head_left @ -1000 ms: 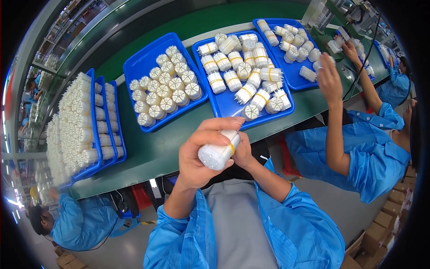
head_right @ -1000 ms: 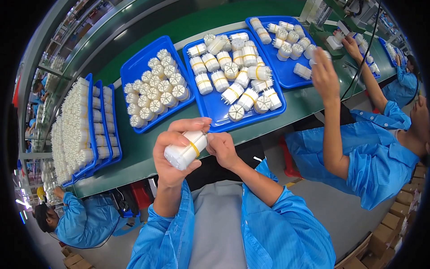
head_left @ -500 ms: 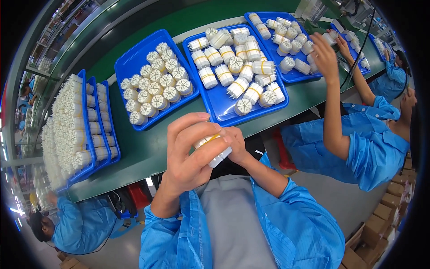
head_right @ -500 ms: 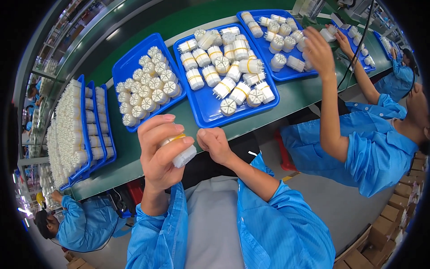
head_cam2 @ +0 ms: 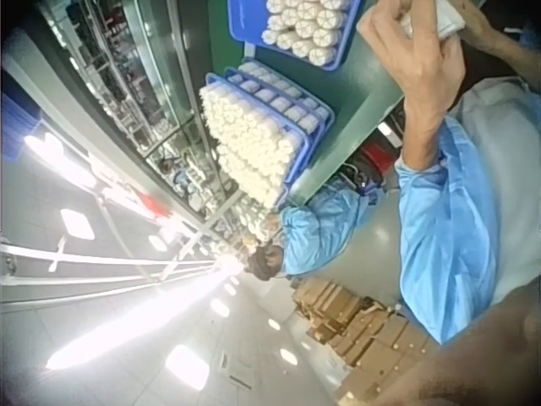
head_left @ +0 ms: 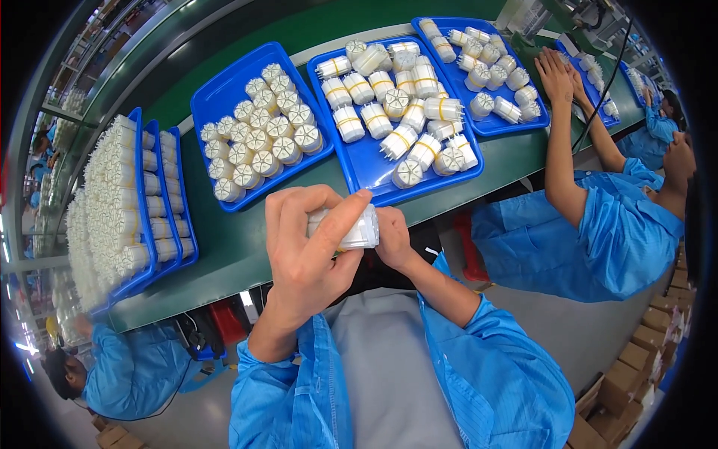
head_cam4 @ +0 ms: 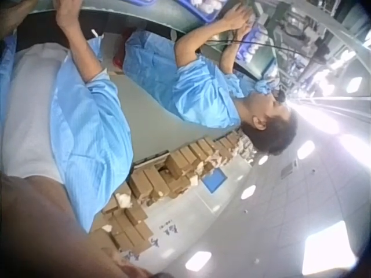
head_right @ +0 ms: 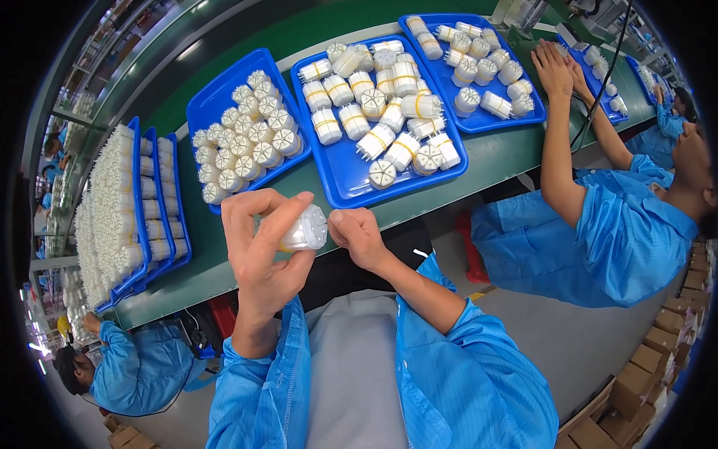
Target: The person assembles small white plastic components into bundles by hand at a factory assembly line, securing them with rubber bands.
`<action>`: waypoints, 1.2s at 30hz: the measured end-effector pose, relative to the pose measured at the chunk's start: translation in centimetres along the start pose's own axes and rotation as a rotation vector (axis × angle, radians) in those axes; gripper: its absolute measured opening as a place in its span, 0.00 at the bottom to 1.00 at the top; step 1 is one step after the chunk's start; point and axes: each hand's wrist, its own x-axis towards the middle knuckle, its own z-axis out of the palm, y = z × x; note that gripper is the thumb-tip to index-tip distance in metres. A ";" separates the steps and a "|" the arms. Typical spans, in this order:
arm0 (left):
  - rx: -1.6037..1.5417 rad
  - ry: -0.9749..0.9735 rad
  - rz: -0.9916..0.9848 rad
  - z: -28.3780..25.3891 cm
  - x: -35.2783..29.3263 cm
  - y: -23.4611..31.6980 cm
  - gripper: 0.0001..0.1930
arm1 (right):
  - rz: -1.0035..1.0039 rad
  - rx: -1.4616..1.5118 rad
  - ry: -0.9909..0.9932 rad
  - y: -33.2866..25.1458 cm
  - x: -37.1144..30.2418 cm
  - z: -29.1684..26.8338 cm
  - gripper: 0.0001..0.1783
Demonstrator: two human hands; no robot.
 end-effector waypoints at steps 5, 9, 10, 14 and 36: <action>-0.129 0.008 -0.167 0.5 -0.6 0.2 0.30 | 0.139 0.338 0.005 -2.3 0.1 0.2 0.26; -0.216 0.039 -0.306 1.0 -1.0 0.7 0.26 | -0.326 0.403 -0.107 -9.7 -0.1 2.1 0.22; -0.220 0.038 -0.307 1.2 -1.0 0.8 0.26 | -0.453 0.399 -0.148 -11.5 -0.2 2.7 0.23; -0.264 0.058 -0.284 1.9 -1.3 1.4 0.24 | -0.672 0.357 -0.140 -15.5 0.1 4.3 0.24; -0.220 0.013 -0.287 2.5 -2.2 1.7 0.25 | -0.689 0.299 -0.167 -13.8 1.2 5.1 0.25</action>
